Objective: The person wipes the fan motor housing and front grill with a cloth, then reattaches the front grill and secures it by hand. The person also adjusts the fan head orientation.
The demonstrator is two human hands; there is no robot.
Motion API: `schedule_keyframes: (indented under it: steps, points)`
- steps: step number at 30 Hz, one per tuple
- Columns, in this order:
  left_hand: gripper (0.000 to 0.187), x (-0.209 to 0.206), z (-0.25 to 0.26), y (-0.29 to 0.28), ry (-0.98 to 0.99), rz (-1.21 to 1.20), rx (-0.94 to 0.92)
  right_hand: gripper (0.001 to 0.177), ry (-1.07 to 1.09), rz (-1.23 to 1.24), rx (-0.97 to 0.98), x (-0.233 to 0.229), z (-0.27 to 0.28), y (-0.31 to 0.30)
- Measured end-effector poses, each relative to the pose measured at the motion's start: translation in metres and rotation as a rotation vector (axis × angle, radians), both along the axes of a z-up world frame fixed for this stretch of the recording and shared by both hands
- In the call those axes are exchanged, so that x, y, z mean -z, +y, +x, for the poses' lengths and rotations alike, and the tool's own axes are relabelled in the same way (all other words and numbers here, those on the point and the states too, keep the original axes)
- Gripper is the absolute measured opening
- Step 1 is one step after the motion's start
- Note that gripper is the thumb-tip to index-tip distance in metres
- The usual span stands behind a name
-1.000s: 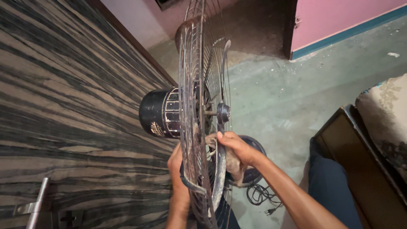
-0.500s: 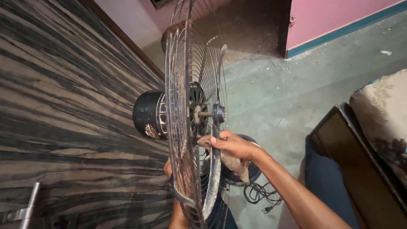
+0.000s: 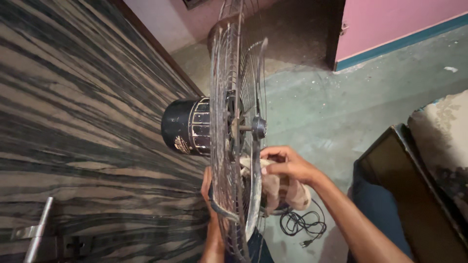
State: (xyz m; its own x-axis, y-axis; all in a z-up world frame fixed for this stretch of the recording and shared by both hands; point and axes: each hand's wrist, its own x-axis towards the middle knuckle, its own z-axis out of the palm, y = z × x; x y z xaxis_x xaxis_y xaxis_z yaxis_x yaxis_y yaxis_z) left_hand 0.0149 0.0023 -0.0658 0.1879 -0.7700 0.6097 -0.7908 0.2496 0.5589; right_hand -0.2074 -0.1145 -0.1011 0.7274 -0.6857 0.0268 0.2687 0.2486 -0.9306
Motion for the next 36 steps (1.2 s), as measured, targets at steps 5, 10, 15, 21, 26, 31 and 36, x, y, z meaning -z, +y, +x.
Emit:
schedule_keyframes:
  steps: [5,10,15,21,26,31,36]
  points:
    - [0.036,0.037,0.019,0.003,0.209,-0.003,-0.05,0.031,0.285,-0.354,0.279,0.004,0.003,-0.01]
    - [0.028,0.043,0.023,0.008,0.307,0.32,-0.254,0.024,0.398,-0.49,0.613,-0.001,0.013,-0.013]
    - [0.025,0.024,0.009,-0.011,0.758,0.281,-0.012,0.019,0.357,-0.495,0.631,0.004,0.022,-0.022]
    - [0.024,0.009,0.008,-0.032,0.638,0.22,0.14,0.027,0.364,-0.507,0.529,0.008,0.018,-0.031]
    - [0.022,-0.003,0.008,-0.014,0.095,0.059,0.127,0.026,0.49,-0.456,0.495,0.003,0.022,-0.033]
    - [0.022,0.006,0.02,-0.019,-0.14,0.07,0.026,0.023,0.402,-0.583,0.653,-0.004,0.03,-0.031]
    - [0.027,0.035,0.027,-0.026,-0.14,0.058,0.016,0.023,0.514,-0.482,0.718,-0.007,0.024,-0.05]
